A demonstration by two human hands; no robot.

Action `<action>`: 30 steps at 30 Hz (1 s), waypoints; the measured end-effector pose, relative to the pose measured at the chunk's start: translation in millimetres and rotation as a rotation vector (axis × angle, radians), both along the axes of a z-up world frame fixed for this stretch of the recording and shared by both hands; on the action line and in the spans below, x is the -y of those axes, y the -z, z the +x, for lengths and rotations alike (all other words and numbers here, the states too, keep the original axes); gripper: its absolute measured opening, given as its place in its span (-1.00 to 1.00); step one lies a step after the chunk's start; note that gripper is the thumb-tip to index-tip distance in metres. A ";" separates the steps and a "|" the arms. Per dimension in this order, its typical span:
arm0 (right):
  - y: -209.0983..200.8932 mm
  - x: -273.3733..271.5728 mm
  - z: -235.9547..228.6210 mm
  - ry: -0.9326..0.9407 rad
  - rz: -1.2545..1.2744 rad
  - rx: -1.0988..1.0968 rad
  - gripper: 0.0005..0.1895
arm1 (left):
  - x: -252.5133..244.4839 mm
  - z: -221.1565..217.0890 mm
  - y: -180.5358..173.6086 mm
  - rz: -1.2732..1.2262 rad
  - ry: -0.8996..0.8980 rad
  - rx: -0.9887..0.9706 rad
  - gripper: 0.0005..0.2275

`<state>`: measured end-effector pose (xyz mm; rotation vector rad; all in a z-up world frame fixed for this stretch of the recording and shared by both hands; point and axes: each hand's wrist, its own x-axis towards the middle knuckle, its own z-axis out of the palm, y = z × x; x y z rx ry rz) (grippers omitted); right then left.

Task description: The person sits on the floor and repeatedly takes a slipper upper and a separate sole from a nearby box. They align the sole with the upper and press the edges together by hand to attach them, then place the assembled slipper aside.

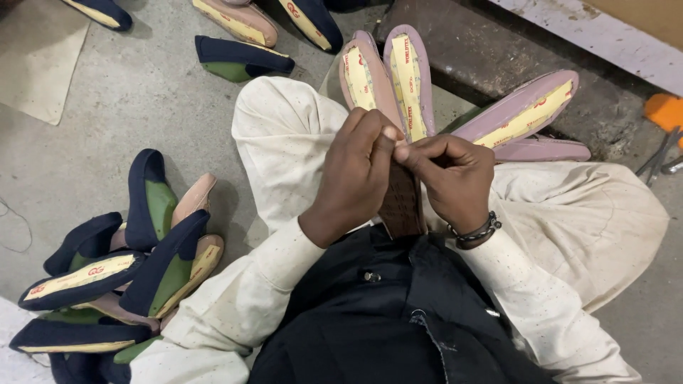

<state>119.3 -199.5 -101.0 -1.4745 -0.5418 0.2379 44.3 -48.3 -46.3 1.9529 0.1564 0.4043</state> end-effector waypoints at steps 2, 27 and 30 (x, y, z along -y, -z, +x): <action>-7.6 -1.6 2.3 0.011 0.011 0.006 -0.80 | 2.4 0.8 -0.7 -0.070 -0.045 -0.008 -0.74; -53.7 28.6 -4.4 -0.372 -0.440 0.040 0.03 | -22.9 69.5 -29.6 -0.094 -0.470 -0.261 -0.49; -33.9 39.7 -18.3 -0.378 -0.440 0.062 0.07 | -24.6 70.1 -45.1 -0.190 -0.420 -0.273 -0.49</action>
